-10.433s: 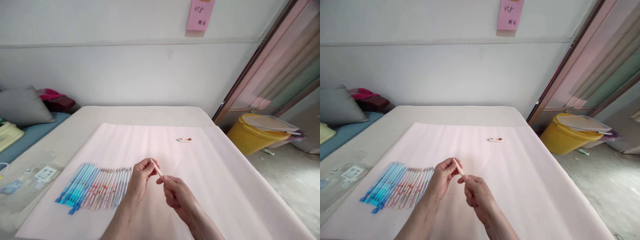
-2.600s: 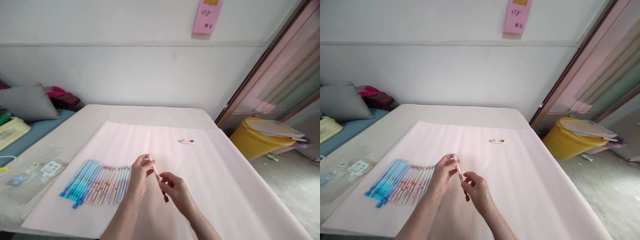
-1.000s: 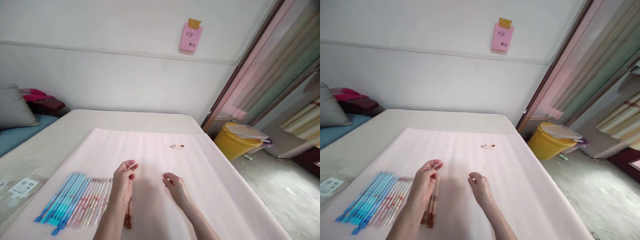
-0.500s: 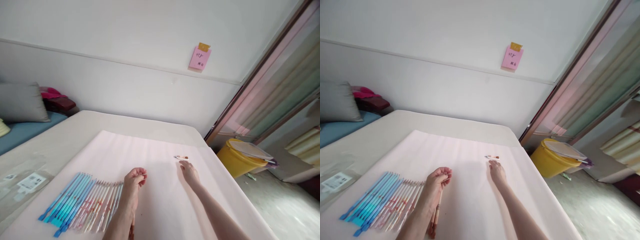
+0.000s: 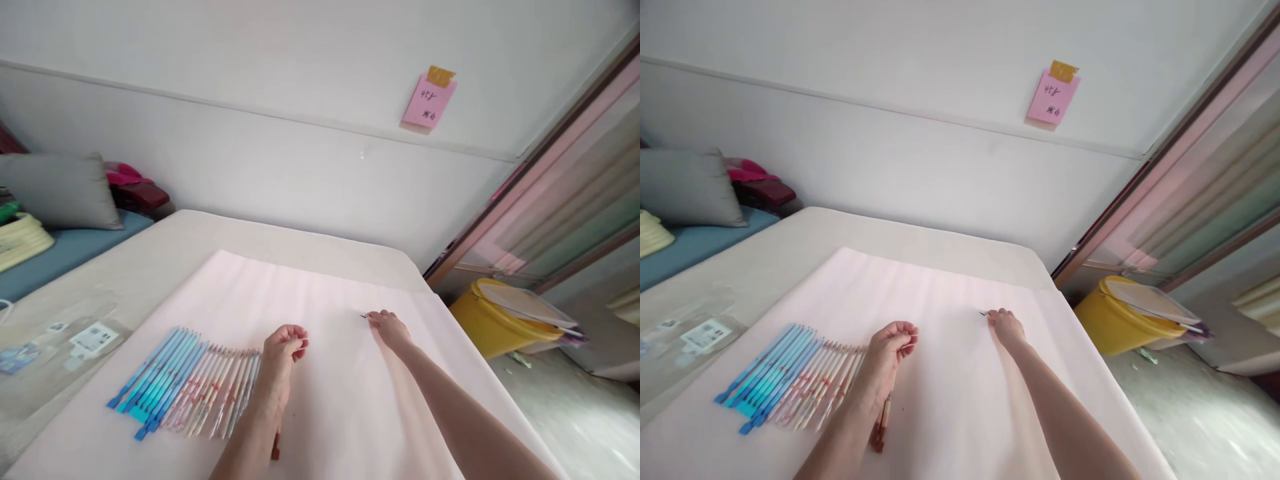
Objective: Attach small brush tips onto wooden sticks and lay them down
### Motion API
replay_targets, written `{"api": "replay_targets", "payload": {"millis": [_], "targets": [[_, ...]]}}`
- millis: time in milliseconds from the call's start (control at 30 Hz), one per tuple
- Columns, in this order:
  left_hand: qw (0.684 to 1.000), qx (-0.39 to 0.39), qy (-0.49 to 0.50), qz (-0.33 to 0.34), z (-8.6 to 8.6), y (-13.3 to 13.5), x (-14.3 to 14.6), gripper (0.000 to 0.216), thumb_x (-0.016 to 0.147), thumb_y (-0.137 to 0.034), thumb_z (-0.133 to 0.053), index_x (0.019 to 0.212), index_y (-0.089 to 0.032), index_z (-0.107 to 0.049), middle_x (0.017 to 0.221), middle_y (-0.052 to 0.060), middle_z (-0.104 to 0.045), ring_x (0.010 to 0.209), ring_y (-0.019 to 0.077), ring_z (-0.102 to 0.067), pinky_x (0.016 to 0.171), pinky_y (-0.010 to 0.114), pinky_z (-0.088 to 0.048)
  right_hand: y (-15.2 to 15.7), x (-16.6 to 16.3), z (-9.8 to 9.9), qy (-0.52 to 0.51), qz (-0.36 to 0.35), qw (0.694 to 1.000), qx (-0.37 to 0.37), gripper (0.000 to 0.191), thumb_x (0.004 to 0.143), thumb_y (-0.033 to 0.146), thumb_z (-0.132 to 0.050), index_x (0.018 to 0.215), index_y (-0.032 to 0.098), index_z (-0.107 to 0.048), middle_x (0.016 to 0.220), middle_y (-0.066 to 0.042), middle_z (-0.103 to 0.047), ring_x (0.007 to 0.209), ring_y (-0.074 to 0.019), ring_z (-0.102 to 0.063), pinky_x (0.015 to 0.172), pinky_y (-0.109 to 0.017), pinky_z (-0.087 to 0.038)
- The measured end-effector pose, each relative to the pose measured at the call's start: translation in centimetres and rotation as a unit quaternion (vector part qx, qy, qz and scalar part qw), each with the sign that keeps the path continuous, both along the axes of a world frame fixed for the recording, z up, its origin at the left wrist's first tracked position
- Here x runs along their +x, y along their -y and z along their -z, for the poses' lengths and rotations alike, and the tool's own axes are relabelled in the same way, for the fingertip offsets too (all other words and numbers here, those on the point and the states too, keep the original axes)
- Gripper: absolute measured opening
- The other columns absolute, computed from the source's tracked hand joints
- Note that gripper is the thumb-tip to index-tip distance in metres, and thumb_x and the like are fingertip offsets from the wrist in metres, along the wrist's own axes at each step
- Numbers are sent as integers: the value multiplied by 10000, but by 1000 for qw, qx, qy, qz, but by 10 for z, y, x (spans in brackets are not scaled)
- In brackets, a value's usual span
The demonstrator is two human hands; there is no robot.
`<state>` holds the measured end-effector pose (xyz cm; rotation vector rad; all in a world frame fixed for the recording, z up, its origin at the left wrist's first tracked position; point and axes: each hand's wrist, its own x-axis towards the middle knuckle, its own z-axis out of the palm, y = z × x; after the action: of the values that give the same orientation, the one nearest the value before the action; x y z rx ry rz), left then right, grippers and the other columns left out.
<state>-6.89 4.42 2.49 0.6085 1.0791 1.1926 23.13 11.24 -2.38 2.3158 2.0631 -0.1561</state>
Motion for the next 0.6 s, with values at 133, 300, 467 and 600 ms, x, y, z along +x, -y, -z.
{"api": "replay_targets", "payload": {"millis": [133,300,467,600], "targets": [[1000,-1,-6,5,-2,1,1,183,586,-174,-577,761,-137,-618,811,61,-648,697,127,-593,632,238,-424,26,-27,2,3,-4,1000,1,320,906,286,-314,1071,251,-585,1002,-56,-572,958,-189,-499,692,-258,-356],[999,6,-26,28,-3,10,10,172,591,-170,-561,749,-138,-622,797,62,-648,696,131,-593,647,249,-427,84,-85,13,-16,-13,1000,-2,259,875,265,-384,1044,239,-580,990,-52,-580,924,-174,-529,684,-241,-361],[990,43,-96,98,2,22,19,161,655,-196,-509,771,-159,-614,785,39,-641,712,133,-592,636,238,-420,129,-131,10,-69,-22,997,7,246,850,303,-454,1080,270,-536,972,-32,-582,848,-157,-568,623,-220,-364],[926,127,-324,145,4,24,15,136,711,-202,-461,748,-181,-590,662,4,-606,610,120,-539,562,223,-363,141,-133,-4,-132,-9,991,6,235,895,349,-378,1024,242,-542,931,-34,-598,798,-148,-595,598,-215,-372]]}}
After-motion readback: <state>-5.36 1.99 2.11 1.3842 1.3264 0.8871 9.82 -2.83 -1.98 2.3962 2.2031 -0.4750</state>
